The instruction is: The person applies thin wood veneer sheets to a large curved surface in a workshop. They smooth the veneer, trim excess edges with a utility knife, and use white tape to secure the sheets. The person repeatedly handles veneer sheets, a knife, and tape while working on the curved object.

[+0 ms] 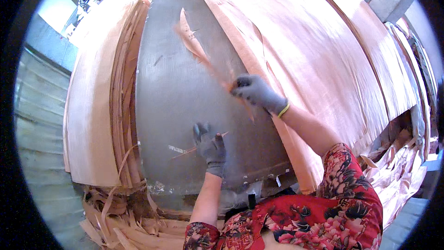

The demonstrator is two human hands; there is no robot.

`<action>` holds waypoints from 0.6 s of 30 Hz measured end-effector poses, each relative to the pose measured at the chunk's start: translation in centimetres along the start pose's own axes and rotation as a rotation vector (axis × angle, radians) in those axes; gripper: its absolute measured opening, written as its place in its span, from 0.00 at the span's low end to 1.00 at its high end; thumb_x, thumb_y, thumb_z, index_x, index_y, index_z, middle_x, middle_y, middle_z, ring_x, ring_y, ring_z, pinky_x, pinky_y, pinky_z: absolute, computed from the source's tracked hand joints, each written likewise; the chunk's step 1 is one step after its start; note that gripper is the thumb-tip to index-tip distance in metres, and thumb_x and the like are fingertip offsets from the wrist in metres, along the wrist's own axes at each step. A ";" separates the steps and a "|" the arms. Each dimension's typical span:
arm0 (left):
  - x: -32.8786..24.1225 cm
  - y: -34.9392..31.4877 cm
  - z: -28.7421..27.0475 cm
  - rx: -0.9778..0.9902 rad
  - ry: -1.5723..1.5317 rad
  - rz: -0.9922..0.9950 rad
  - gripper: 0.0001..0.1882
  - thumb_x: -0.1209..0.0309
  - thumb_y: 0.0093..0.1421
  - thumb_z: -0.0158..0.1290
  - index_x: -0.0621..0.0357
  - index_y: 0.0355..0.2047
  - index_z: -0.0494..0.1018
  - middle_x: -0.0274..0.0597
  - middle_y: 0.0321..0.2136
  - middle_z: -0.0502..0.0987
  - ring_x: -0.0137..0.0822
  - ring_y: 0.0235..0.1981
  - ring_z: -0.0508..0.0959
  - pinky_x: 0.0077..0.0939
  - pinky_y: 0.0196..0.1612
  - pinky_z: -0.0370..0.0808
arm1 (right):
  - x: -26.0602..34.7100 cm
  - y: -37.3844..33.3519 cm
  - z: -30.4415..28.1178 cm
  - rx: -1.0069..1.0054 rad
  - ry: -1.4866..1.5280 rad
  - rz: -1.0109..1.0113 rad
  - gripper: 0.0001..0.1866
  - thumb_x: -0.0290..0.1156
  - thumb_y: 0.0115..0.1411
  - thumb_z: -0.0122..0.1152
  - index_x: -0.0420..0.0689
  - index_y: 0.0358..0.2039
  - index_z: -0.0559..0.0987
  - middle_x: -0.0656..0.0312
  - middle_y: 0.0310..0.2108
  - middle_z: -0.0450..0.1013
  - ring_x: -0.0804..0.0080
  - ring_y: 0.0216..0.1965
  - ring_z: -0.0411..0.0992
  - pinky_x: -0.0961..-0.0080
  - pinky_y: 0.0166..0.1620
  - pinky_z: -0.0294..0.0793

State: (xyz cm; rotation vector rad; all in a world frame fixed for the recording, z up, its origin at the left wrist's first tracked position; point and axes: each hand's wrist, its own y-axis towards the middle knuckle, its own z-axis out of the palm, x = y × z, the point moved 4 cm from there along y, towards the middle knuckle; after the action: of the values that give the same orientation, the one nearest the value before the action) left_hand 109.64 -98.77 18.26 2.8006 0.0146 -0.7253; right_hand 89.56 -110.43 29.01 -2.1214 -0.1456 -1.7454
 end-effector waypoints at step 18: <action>2.7 -2.0 -4.4 0.116 0.156 0.053 0.30 0.60 0.52 0.46 0.69 0.52 0.61 0.60 0.56 0.54 0.59 0.58 0.53 0.56 0.56 0.50 | -2.6 25.6 11.6 -0.415 -0.899 -0.271 0.11 0.36 0.50 0.53 0.43 0.30 0.77 0.50 0.34 0.73 0.56 0.36 0.72 0.65 0.39 0.70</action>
State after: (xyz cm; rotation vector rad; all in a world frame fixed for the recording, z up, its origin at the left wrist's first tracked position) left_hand 114.00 -95.94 20.25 2.9495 -0.0758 -0.5097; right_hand 107.87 -129.38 18.86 -3.1841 -0.3427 -0.8378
